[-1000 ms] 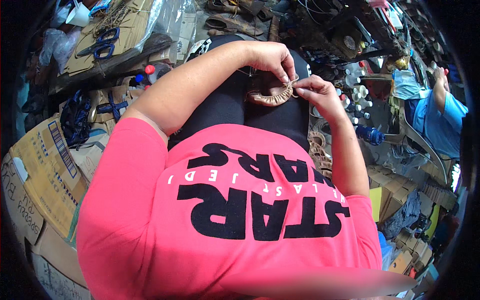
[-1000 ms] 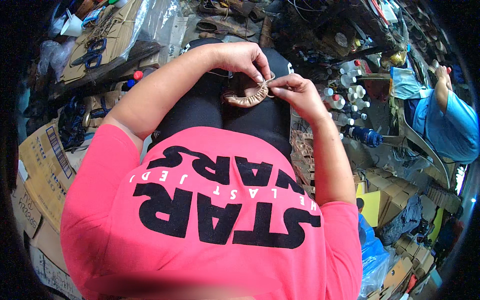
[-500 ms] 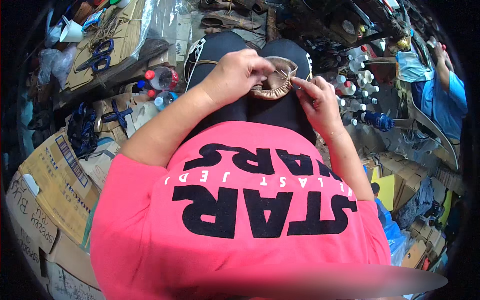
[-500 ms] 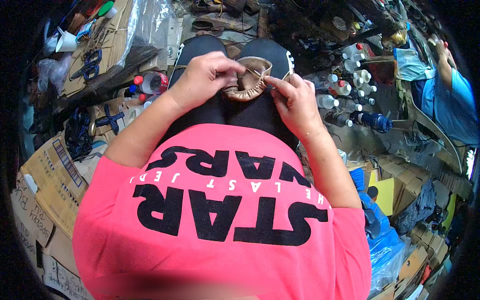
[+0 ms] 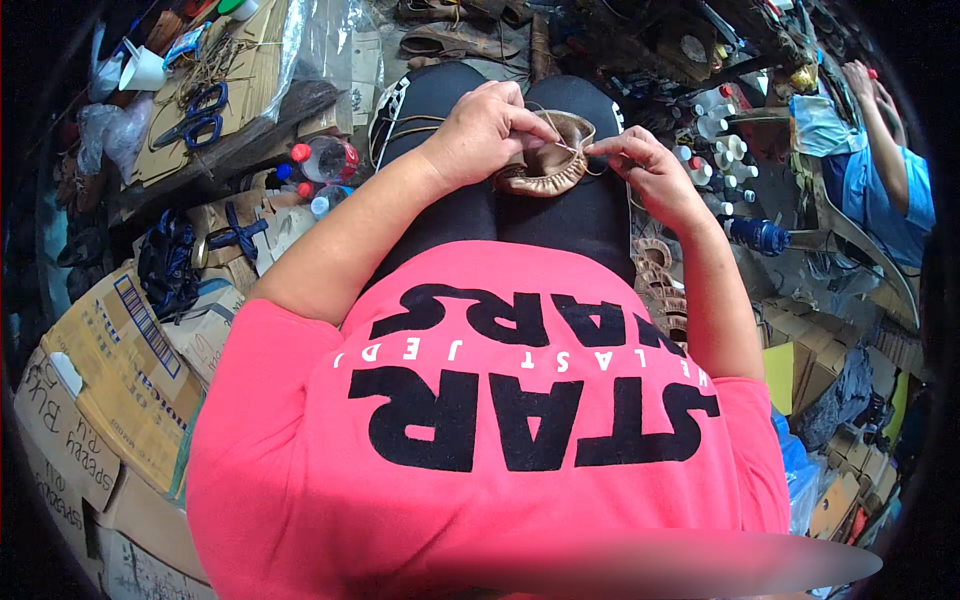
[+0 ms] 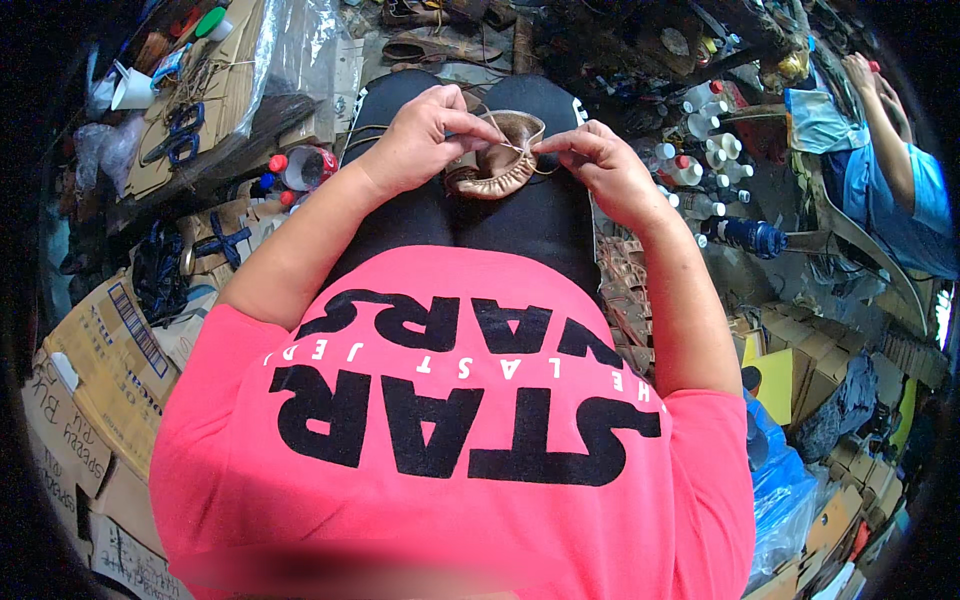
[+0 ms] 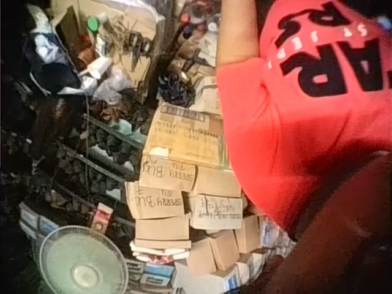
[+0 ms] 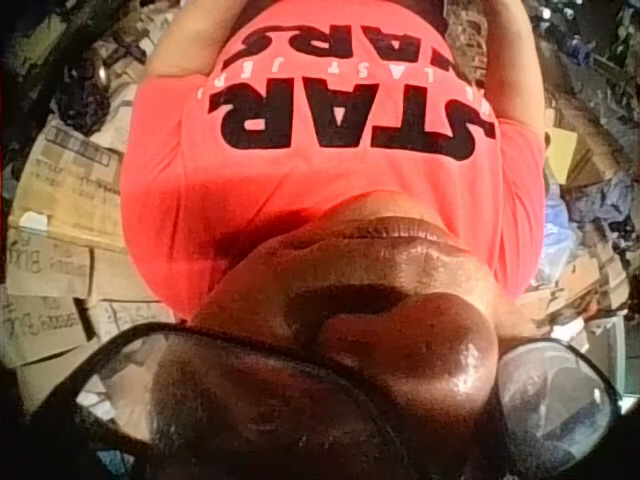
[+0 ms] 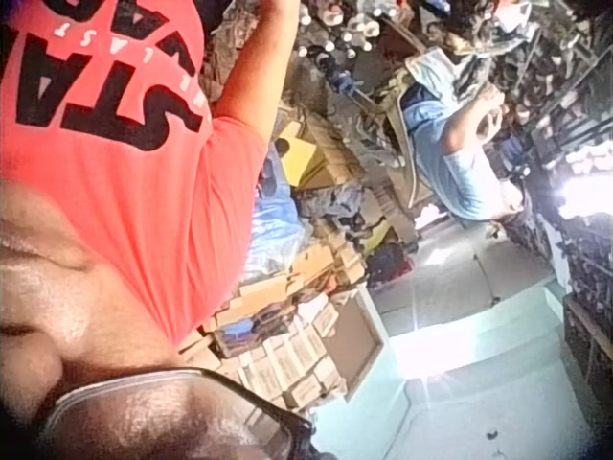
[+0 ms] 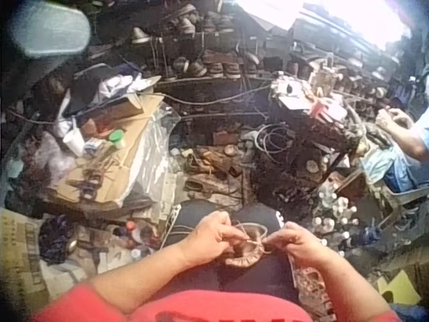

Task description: Stitching leather components of a shoe by hand using a needle and thread.

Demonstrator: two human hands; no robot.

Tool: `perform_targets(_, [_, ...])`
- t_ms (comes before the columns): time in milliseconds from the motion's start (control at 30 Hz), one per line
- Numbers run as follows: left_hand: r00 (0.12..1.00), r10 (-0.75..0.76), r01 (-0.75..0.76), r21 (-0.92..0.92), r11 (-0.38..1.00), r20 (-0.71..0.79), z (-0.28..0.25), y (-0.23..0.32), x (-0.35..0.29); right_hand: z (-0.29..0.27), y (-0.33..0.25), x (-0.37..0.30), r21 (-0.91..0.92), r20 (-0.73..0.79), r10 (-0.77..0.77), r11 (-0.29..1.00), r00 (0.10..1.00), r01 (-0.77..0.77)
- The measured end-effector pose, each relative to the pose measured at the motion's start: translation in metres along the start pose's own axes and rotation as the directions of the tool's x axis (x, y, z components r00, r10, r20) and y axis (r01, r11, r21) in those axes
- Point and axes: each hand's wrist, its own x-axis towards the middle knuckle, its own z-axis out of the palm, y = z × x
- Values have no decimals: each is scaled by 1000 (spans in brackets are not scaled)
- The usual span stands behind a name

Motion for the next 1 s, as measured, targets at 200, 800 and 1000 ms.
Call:
perform_targets(200, [1000,0,0,38,999,5,1,-2,1,-4,5,4,-49,16,-31,998,999,32])
perform_targets(800, [965,33,1,-129,992,262,7,-11,29,-9,16,14,87,105,-74,994,992,64])
perform_targets(1000, [960,-156,184,-102,978,234,-2,12,9,3,4,2,236,42,15,971,999,-25])
